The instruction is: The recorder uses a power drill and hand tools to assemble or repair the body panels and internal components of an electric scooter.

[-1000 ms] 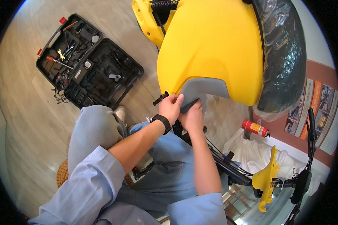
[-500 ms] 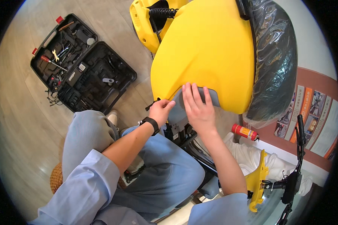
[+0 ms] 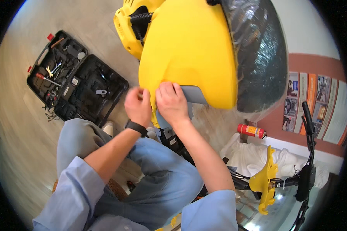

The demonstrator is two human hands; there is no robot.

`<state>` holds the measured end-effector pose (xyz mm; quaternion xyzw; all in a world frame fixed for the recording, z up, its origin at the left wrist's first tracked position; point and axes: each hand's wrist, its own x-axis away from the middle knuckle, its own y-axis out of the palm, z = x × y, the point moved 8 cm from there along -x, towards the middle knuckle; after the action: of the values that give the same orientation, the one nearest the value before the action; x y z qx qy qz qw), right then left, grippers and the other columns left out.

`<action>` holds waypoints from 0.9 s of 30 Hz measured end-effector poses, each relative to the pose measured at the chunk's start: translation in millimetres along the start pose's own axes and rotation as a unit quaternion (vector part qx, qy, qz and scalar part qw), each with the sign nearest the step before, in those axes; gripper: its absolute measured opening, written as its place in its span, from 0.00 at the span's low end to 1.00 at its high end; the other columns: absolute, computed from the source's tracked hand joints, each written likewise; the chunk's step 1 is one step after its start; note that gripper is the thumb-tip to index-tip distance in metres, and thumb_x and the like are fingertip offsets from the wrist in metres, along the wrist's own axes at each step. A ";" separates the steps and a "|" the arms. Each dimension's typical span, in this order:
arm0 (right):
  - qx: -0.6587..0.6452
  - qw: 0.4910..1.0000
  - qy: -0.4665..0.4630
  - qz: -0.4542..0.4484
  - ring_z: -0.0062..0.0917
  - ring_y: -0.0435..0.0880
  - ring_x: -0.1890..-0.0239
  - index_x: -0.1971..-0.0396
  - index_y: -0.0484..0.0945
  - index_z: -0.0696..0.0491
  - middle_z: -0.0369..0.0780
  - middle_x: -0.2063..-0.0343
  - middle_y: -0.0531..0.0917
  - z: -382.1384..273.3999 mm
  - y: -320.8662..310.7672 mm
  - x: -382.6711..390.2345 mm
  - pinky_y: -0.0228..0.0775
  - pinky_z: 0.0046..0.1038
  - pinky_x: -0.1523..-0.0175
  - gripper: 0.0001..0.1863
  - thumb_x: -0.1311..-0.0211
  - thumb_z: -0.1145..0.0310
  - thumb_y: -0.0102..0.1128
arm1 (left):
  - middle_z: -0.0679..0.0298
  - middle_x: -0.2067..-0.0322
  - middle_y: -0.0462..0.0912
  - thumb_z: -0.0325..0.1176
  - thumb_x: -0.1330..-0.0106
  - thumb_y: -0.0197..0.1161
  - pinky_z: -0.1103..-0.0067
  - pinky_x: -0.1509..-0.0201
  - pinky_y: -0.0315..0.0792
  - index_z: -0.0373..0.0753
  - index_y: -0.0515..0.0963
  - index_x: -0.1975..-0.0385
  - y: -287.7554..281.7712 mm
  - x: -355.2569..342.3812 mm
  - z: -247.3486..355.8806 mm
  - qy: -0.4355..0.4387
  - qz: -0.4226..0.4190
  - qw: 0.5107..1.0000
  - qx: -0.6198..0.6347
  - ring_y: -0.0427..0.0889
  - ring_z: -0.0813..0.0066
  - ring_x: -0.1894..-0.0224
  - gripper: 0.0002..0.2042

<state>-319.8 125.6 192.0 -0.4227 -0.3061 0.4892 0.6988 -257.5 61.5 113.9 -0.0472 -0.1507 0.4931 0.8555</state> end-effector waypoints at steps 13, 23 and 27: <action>0.034 0.998 0.035 0.038 0.30 0.70 0.60 0.76 0.81 0.53 0.39 0.73 0.76 -10.8 3.6 3.4 0.61 0.29 0.49 0.11 0.52 0.64 0.51 | 0.49 0.50 0.72 0.37 0.40 0.48 0.67 0.42 0.64 0.37 0.69 0.48 60.0 -178.9 209.5 0.392 -0.064 0.918 -0.022 0.69 0.51 0.46 0.20; -0.004 0.976 0.067 0.206 0.23 0.70 0.63 0.81 0.77 0.51 0.34 0.76 0.73 13.8 4.7 11.7 0.60 0.23 0.51 0.07 0.55 0.66 0.51 | 0.55 0.51 0.65 0.31 0.49 0.60 0.68 0.44 0.59 0.33 0.60 0.49 14.7 -50.1 257.4 0.682 -0.047 0.718 0.134 0.66 0.62 0.48 0.26; -0.014 0.972 0.045 0.230 0.24 0.70 0.62 0.79 0.79 0.51 0.34 0.75 0.73 6.7 5.9 11.1 0.59 0.23 0.51 0.09 0.56 0.65 0.51 | 0.48 0.52 0.68 0.42 0.43 0.55 0.68 0.45 0.64 0.31 0.68 0.55 7.0 38.3 307.9 0.902 -0.028 0.429 -0.039 0.69 0.58 0.48 0.22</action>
<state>-324.2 138.9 190.0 -0.5128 -0.1757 0.6133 0.5745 -339.1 76.9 412.9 -0.4941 0.6868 0.1394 0.5146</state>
